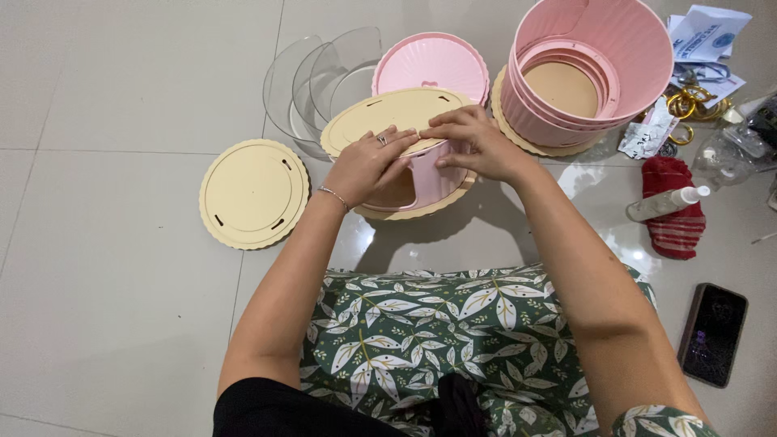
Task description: The person assembles a multi-tiered container by stacking beige circular bases, pink cylindrical bodies, and clear plastic rings, then securing each tier with a beige lid. The person repeats this process to build a stack of three tiers.
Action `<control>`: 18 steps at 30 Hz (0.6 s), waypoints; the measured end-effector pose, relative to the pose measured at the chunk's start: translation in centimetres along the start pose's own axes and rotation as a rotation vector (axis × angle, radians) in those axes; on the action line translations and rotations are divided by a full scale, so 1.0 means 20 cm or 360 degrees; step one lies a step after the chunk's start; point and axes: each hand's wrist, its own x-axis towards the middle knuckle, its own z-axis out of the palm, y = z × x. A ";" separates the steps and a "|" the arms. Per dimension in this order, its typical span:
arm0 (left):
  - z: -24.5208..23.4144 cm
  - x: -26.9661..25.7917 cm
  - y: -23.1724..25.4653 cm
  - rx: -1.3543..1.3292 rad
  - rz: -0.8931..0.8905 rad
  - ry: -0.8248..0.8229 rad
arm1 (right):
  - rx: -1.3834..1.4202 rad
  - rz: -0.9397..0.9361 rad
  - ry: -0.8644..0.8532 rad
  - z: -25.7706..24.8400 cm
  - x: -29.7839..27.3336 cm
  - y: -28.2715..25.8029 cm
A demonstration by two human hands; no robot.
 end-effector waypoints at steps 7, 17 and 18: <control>-0.02 0.02 -0.02 -0.0013 -0.0018 0.0022 | 0.0224 -0.0070 0.0155 0.06 0.04 0.04; -0.05 0.03 0.00 -0.0029 0.0028 0.0089 | 0.0235 -0.0076 0.0267 0.10 0.05 0.04; -0.05 0.02 0.00 -0.0056 -0.0007 0.0069 | 0.0249 -0.0064 0.0269 0.10 0.05 0.04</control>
